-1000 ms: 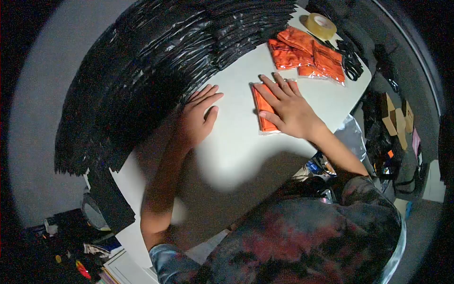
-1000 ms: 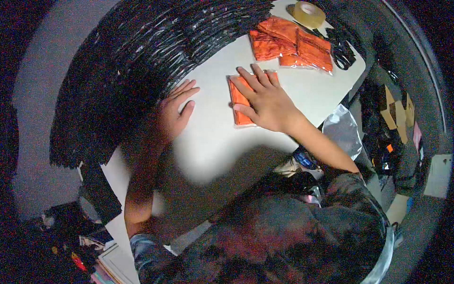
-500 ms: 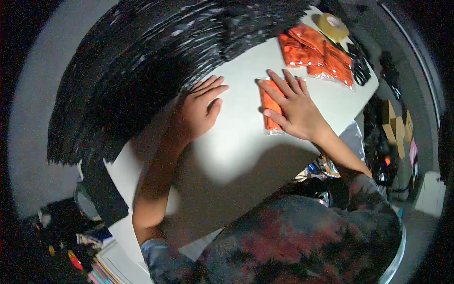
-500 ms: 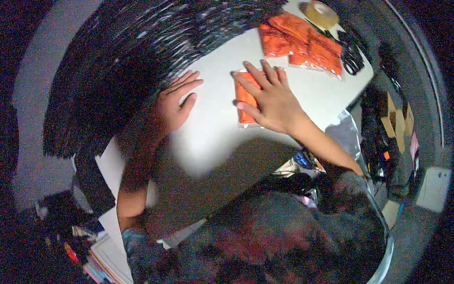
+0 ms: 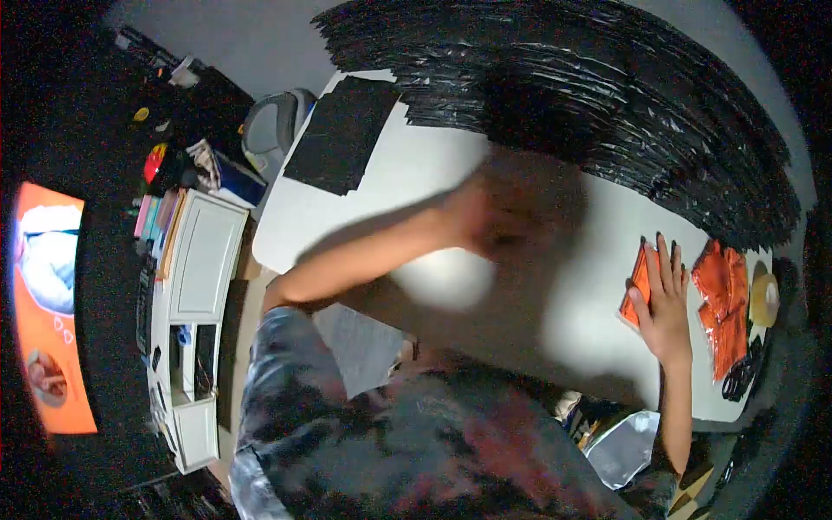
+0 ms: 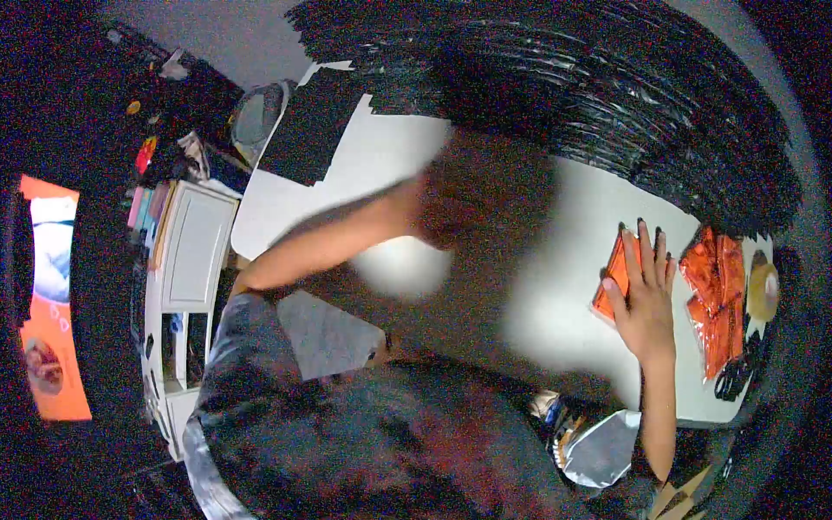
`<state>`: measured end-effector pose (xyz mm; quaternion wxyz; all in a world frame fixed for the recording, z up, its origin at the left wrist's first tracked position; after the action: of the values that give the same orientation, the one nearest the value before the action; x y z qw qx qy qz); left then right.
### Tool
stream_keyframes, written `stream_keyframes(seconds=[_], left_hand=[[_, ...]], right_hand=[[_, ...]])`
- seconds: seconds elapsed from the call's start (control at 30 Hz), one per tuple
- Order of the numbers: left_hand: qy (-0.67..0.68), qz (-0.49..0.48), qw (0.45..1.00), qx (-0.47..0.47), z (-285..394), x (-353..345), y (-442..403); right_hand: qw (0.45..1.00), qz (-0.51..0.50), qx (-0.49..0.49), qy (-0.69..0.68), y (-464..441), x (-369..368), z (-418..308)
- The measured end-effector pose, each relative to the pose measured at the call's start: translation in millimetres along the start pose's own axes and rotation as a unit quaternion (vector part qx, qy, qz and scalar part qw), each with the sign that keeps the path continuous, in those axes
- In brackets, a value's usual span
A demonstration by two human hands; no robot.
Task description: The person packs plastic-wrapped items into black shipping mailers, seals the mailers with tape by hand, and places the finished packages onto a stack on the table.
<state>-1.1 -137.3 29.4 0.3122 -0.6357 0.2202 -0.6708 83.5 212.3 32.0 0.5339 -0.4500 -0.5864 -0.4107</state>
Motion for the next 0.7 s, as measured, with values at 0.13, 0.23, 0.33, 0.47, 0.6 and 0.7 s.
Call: stream_keyframes(seconds=[0.13, 0.23, 0.33, 0.47, 0.6, 0.7], left_hand=[[-0.159, 0.139, 0.956, 0.205, 5.0, 105.1, 57.9], [-0.233, 0.190, 0.820, 0.487, -20.7, 155.0, 105.8], [-0.384, 0.023, 0.741, 0.550, -65.5, 177.6, 171.5], [-0.439, -0.142, 0.659, 0.594, -84.6, 158.4, 216.7], [-0.384, -0.141, 0.669, 0.621, -81.2, 161.7, 210.4], [-0.358, -0.156, 0.661, 0.641, -84.8, 173.7, 209.7]], right_hand=[[0.999, -0.019, 0.044, -0.024, -8.4, 3.0, 7.9], [0.998, -0.015, 0.047, -0.041, -10.0, 0.4, 11.6], [0.998, -0.017, 0.031, -0.048, -5.7, 2.5, 11.1], [0.998, -0.015, 0.030, -0.053, -0.4, 4.1, 10.5], [0.998, -0.003, 0.040, -0.047, 2.8, 1.5, 12.2], [0.998, -0.002, 0.038, -0.051, 3.3, 1.2, 12.9]])
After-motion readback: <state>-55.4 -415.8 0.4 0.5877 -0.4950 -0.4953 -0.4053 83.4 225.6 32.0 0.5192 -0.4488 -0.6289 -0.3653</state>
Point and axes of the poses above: each hand's wrist, its own y-axis away from the middle knuckle, its own x-axis out of the back of the hand, z = x × y, the point moved 3 cm from there along -y, towards the middle knuckle, and after that the axes turned 2 degrees about -x, right-handed, at the moved point
